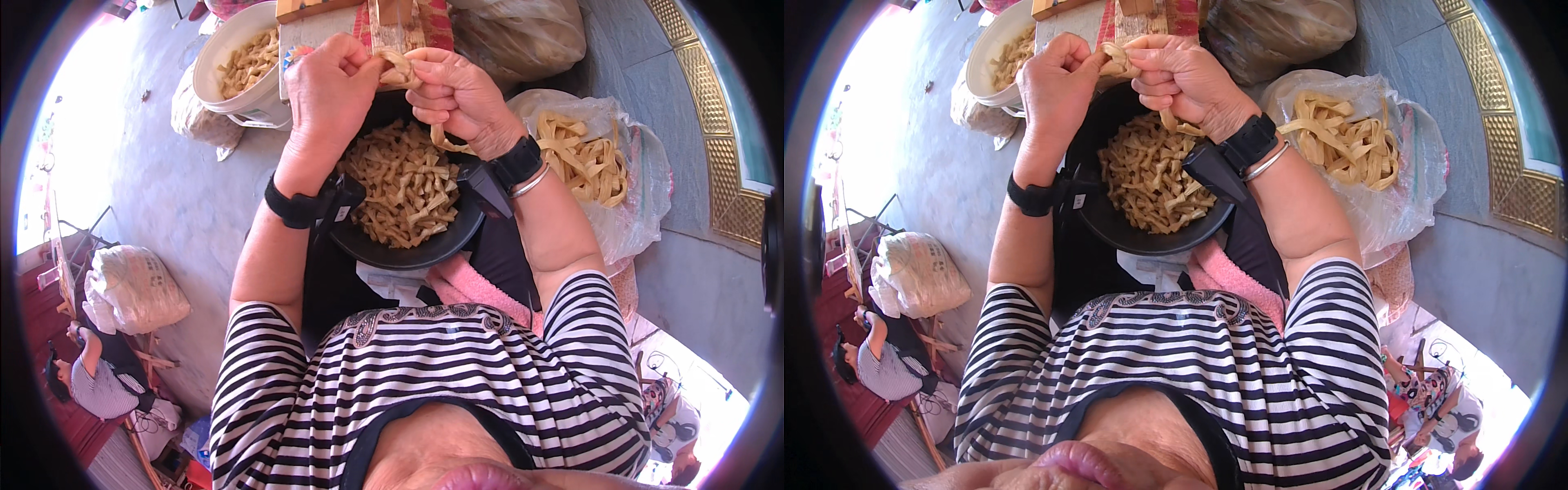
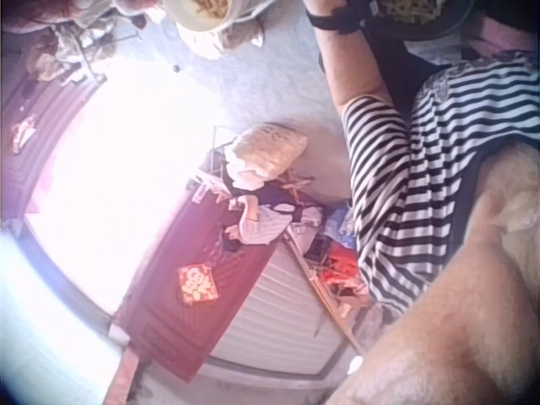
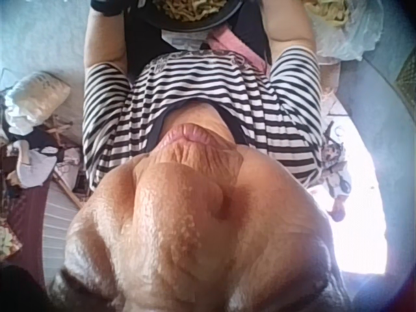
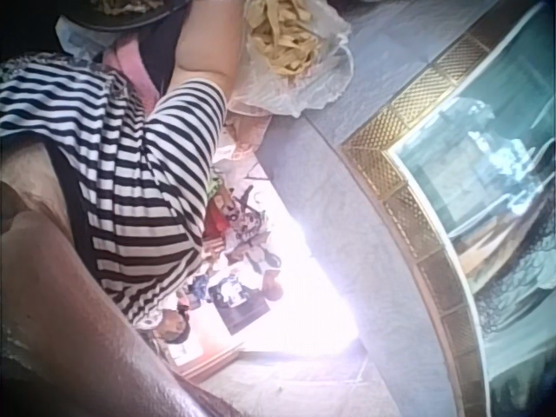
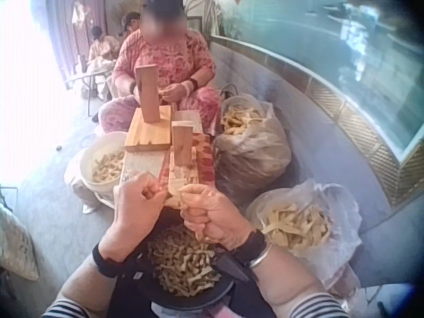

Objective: The person is shredding long strips of bamboo shoots using a small wooden tool and by hand, placing the resulting pieces into a black bowl.

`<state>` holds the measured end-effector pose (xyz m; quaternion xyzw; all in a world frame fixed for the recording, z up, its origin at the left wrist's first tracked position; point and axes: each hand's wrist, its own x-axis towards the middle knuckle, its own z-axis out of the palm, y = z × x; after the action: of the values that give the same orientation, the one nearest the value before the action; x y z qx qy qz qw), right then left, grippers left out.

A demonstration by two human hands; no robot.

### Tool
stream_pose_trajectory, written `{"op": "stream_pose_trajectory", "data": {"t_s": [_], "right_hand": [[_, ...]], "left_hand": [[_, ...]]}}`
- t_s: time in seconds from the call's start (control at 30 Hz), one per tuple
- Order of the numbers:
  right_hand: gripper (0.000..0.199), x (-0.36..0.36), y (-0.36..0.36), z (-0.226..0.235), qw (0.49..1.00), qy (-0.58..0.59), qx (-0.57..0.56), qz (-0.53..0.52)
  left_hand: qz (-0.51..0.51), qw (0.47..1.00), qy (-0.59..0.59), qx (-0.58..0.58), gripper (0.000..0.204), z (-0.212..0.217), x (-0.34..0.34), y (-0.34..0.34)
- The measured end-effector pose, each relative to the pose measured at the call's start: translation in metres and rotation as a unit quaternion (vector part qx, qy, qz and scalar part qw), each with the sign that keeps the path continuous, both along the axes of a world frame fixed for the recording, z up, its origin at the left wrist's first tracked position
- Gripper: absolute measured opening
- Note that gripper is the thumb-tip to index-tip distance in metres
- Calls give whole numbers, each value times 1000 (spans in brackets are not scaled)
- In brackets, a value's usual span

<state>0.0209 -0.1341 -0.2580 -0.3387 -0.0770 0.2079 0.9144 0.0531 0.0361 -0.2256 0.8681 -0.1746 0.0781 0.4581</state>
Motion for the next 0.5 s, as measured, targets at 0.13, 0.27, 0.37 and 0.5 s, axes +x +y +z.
{"op": "stream_pose_trajectory", "data": {"t_s": [0.13, 0.27, 0.37, 0.5], "right_hand": [[10, -3, 7, 8, 995, 2, -60, -82], [13, -1, 3, 2, 992, -29, -96, -79], [14, -2, 4, 2, 987, -62, -130, -68], [12, -3, -8, 13, 943, -155, -271, -112]], "left_hand": [[-125, 986, 45, -100, 16, -8, 6, 6], [-225, 952, 202, -52, 25, 2, 10, 16], [-234, 941, 235, -64, 25, 3, 14, 18], [-274, 854, 340, -283, 23, 8, 16, 31]]}}
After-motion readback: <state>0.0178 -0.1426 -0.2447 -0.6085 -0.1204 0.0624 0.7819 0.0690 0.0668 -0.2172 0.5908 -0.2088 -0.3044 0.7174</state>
